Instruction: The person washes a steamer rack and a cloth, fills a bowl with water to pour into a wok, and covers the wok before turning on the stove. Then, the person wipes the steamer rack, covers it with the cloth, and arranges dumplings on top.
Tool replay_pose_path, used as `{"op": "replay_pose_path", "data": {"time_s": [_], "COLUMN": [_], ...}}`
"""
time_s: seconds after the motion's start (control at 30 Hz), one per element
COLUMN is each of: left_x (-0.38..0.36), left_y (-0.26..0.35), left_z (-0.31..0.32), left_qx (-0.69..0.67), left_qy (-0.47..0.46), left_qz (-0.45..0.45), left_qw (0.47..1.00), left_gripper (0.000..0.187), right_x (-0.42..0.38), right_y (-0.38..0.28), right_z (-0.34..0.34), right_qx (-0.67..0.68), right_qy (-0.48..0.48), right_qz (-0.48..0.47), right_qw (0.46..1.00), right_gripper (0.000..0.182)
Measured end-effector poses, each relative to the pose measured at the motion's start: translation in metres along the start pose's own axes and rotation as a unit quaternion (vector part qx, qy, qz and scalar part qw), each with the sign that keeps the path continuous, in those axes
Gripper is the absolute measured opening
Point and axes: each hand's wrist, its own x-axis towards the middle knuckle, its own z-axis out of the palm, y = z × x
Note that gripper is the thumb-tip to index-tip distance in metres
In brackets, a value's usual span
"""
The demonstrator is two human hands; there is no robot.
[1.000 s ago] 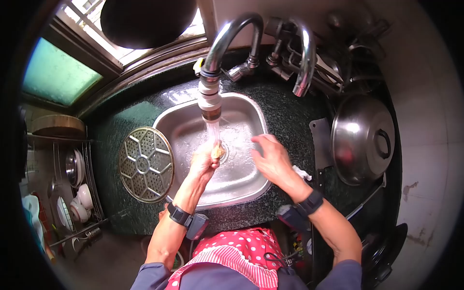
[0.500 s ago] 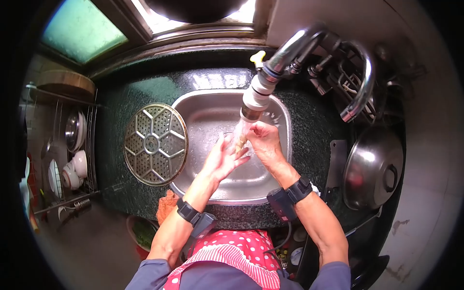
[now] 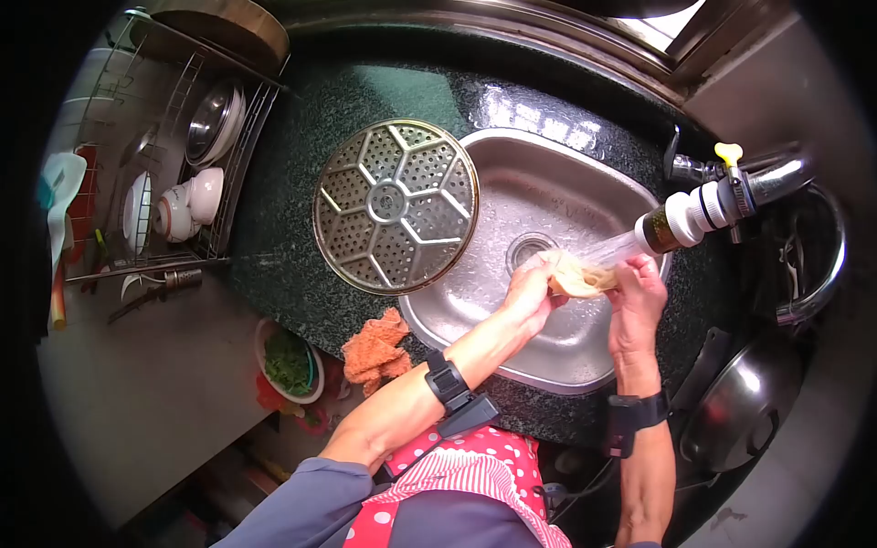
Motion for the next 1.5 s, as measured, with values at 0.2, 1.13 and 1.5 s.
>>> {"op": "replay_pose_path", "data": {"time_s": [0.2,1.13,1.5], "left_x": [-0.007,-0.001,-0.023], "left_y": [0.02,-0.026,-0.034], "left_z": [0.0,0.007,0.018], "left_qx": [-0.058,-0.126,-0.116], "left_qy": [-0.172,-0.082,-0.045], "left_qz": [0.045,0.003,-0.041], "left_qw": [0.982,0.989,0.991], "left_gripper": [0.016,0.027,0.022], "right_x": [0.001,0.02,0.007], "right_y": [0.023,0.046,0.04], "right_z": [0.012,0.041,0.034], "right_qx": [0.152,-0.44,-0.391], "right_qy": [-0.054,0.029,0.026], "right_qz": [0.207,-0.268,-0.194], "right_qw": [0.965,0.856,0.899], "right_gripper": [0.025,0.036,0.035]}}
